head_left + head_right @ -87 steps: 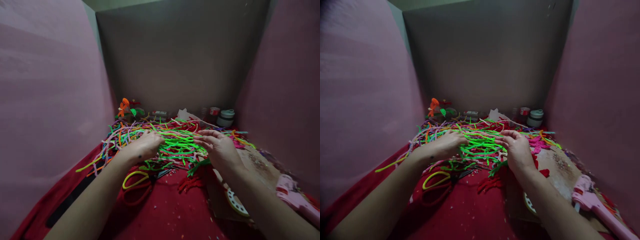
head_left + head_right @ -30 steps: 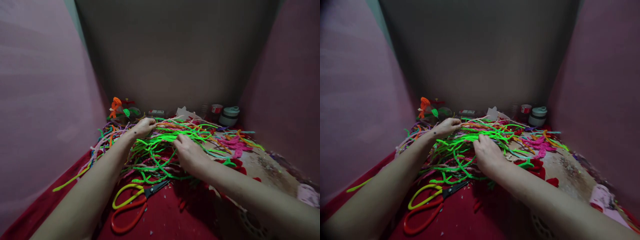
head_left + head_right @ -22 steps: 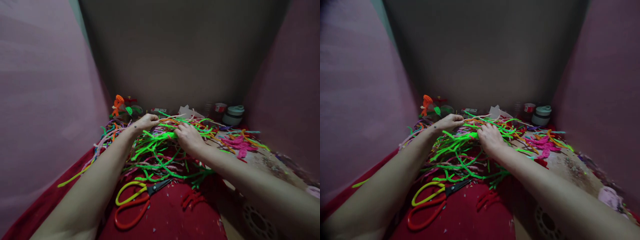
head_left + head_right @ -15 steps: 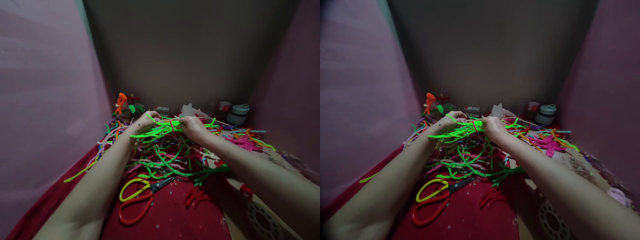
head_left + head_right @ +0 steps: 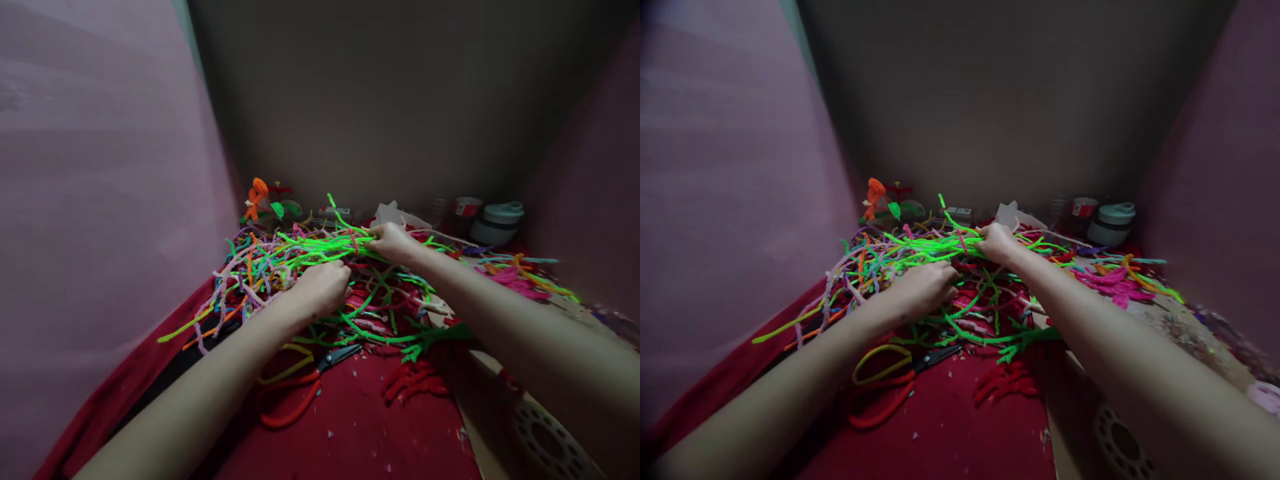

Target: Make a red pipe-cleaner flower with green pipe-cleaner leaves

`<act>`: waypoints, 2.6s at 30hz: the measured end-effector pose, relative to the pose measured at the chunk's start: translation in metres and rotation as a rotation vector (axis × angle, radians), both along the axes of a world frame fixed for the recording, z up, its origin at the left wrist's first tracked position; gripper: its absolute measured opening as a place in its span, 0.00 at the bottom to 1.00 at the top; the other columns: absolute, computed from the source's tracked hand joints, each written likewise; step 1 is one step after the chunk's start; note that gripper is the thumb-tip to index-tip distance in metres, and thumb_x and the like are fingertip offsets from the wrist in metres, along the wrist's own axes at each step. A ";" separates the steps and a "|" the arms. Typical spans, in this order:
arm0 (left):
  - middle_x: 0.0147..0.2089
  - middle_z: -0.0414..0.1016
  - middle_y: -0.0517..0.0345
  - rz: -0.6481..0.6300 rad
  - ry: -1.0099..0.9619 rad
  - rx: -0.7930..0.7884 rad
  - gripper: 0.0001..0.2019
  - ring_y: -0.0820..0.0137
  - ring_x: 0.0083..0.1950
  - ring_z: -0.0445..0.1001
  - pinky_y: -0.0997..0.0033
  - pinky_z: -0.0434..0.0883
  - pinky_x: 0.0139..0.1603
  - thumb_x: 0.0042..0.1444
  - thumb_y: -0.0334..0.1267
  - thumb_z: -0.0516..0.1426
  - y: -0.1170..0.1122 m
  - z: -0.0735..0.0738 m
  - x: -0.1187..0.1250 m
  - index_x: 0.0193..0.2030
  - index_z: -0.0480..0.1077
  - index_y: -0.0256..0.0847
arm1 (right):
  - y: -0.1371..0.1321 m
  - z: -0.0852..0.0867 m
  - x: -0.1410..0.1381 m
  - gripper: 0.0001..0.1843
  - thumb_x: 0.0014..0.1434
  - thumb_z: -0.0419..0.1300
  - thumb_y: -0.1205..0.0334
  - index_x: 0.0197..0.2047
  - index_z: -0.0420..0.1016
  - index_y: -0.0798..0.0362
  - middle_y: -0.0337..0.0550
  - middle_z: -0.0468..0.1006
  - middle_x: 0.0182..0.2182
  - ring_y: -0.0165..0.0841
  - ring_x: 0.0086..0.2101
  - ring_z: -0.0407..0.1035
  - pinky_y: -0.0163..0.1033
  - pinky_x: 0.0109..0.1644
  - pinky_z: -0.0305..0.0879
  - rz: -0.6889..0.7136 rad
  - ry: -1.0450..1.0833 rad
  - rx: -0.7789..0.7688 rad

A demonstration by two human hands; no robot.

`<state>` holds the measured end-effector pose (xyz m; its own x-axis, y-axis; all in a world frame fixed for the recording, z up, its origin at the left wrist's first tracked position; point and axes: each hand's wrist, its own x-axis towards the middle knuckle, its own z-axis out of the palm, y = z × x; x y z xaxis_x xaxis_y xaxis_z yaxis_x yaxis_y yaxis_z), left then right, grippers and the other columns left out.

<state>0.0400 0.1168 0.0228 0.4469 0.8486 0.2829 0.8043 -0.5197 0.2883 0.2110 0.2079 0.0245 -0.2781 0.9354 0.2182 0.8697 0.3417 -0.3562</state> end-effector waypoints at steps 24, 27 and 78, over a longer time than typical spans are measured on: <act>0.17 0.61 0.67 0.124 -0.879 -0.308 0.08 0.82 0.17 0.53 0.79 0.49 0.17 0.43 0.38 0.60 0.000 0.019 -0.036 0.29 0.73 0.36 | -0.058 0.015 -0.029 0.12 0.47 0.55 0.67 0.36 0.76 0.54 0.42 0.72 0.29 0.33 0.32 0.65 0.36 0.36 0.60 0.312 0.370 0.065; 0.24 0.69 0.62 0.098 -0.878 -0.250 0.09 0.77 0.23 0.63 0.77 0.60 0.24 0.44 0.38 0.59 0.000 0.014 -0.029 0.31 0.74 0.35 | -0.068 0.000 -0.050 0.08 0.44 0.58 0.65 0.31 0.73 0.55 0.33 0.67 0.19 0.26 0.21 0.60 0.32 0.27 0.57 0.420 0.817 -0.395; 0.27 0.73 0.58 -0.163 -1.037 -0.630 0.09 0.74 0.27 0.71 0.73 0.69 0.30 0.53 0.40 0.55 -0.071 -0.012 0.041 0.36 0.70 0.38 | -0.166 -0.031 0.021 0.12 0.47 0.64 0.57 0.32 0.74 0.57 0.41 0.76 0.21 0.28 0.18 0.68 0.33 0.21 0.66 0.149 1.410 -0.413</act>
